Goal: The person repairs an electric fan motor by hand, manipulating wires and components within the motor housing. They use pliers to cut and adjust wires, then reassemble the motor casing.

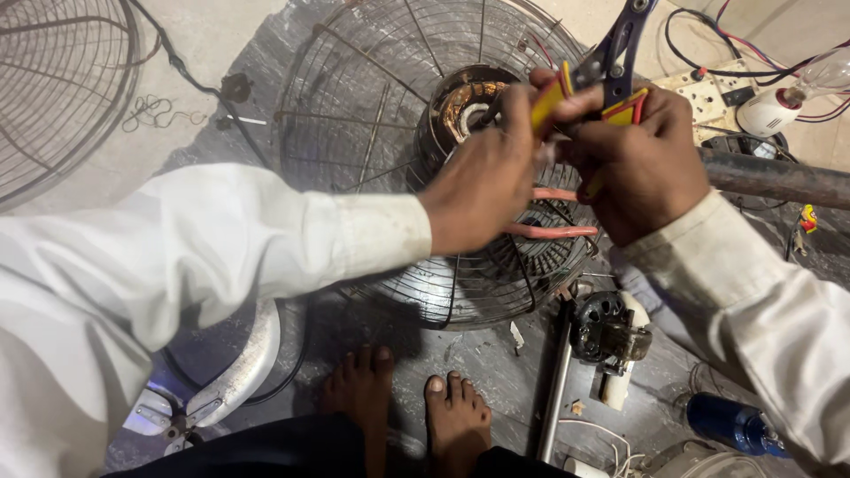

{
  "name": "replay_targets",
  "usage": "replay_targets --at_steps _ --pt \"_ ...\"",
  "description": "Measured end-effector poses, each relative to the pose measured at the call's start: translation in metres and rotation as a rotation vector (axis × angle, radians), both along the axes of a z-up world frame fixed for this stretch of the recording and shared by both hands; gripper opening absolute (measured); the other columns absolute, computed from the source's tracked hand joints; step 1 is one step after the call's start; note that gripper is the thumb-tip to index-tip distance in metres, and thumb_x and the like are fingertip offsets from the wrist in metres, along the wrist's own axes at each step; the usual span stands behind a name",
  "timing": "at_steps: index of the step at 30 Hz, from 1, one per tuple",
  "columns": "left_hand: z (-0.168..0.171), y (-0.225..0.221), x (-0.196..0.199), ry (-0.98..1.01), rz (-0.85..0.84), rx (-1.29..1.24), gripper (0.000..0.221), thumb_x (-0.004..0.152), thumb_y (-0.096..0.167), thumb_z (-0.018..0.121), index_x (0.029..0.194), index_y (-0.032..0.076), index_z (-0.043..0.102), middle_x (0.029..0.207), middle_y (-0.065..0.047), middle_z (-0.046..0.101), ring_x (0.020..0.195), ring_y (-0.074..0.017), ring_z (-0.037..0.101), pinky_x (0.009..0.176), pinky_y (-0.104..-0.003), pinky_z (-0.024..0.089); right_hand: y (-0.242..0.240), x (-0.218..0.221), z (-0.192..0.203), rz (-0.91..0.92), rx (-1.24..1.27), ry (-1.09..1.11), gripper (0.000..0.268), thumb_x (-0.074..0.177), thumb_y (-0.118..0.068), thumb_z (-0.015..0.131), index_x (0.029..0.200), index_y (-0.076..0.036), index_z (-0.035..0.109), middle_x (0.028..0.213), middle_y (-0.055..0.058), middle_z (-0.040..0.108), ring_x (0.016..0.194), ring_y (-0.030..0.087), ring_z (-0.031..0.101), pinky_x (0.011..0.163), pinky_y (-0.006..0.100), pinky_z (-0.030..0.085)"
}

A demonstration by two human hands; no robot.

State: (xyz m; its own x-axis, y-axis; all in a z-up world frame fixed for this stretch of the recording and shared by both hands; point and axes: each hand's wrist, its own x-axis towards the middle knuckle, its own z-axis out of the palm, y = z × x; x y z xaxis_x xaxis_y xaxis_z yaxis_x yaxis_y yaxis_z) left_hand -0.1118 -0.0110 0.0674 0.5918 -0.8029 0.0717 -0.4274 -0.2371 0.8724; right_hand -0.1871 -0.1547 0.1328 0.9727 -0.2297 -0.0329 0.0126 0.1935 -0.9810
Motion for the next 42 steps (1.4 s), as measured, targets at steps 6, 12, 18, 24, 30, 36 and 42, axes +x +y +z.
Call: replay_targets --at_steps 6,12,18,24,30,36,42 --pt "-0.009 0.007 0.018 -0.2 0.049 -0.213 0.045 0.092 -0.015 0.039 0.129 0.0 0.019 0.086 -0.024 0.064 0.062 -0.0282 0.073 0.059 -0.033 0.06 -0.007 -0.006 0.019 0.239 -0.028 0.01 0.04 0.081 0.02 0.048 0.107 -0.003 0.068 0.138 0.011 0.065 0.133 0.024 0.063 0.106 0.041 0.054" --pt "-0.013 -0.003 0.019 -0.224 0.105 -0.187 0.053 0.092 -0.015 0.045 0.135 -0.006 0.015 0.082 -0.023 0.066 0.069 -0.0337 0.072 0.06 -0.041 0.061 0.004 -0.001 0.023 0.355 -0.242 -0.16 0.051 0.076 0.025 0.053 0.116 -0.002 0.066 0.142 0.013 0.059 0.14 0.025 0.058 0.132 0.043 0.042" --pt "-0.008 0.004 0.03 -0.623 0.071 -0.374 0.058 0.081 -0.022 0.037 0.132 0.005 0.035 0.087 -0.018 0.066 0.075 -0.0302 0.071 0.068 -0.041 0.064 0.016 0.0 0.026 0.334 -0.452 -0.178 0.058 0.075 0.025 0.041 0.122 0.0 0.067 0.147 0.015 0.06 0.146 0.025 0.057 0.131 0.043 0.032" --pt "0.011 0.012 0.047 -0.464 0.168 -0.426 0.049 0.103 0.009 0.072 0.135 0.0 0.036 0.095 -0.016 0.066 0.069 -0.0254 0.068 0.061 -0.04 0.058 0.012 -0.003 0.046 0.395 -0.65 -0.084 0.044 0.075 0.023 0.049 0.109 0.001 0.065 0.135 0.016 0.06 0.135 0.027 0.057 0.122 0.043 0.037" --pt "0.004 0.009 0.06 -0.864 0.232 -0.485 0.03 0.108 0.022 0.068 0.126 0.005 0.051 0.111 -0.015 0.062 0.097 -0.0253 0.063 0.082 -0.044 0.048 0.002 0.014 0.053 0.476 -0.865 -0.447 0.03 0.076 0.013 0.062 0.103 0.002 0.066 0.138 0.015 0.052 0.144 0.029 0.043 0.128 0.045 0.035" --pt "-0.004 0.018 0.062 -0.649 0.319 -0.165 0.032 0.104 0.031 0.068 0.118 0.003 0.06 0.106 -0.007 0.066 0.101 -0.0216 0.06 0.089 -0.042 0.041 -0.007 0.011 0.043 0.237 -1.321 -0.329 0.047 0.072 0.01 0.051 0.118 0.013 0.061 0.143 0.026 0.049 0.139 0.04 0.046 0.118 0.052 0.039" --pt "-0.025 0.044 0.043 -0.606 0.107 -0.021 0.013 0.096 0.018 0.068 0.101 0.007 0.072 0.098 -0.007 0.067 0.099 -0.0238 0.058 0.095 -0.048 0.04 -0.022 -0.027 -0.023 0.348 -2.19 0.049 0.024 0.089 0.002 0.05 0.101 0.004 0.071 0.139 0.029 0.053 0.135 0.043 0.049 0.116 0.064 0.035"
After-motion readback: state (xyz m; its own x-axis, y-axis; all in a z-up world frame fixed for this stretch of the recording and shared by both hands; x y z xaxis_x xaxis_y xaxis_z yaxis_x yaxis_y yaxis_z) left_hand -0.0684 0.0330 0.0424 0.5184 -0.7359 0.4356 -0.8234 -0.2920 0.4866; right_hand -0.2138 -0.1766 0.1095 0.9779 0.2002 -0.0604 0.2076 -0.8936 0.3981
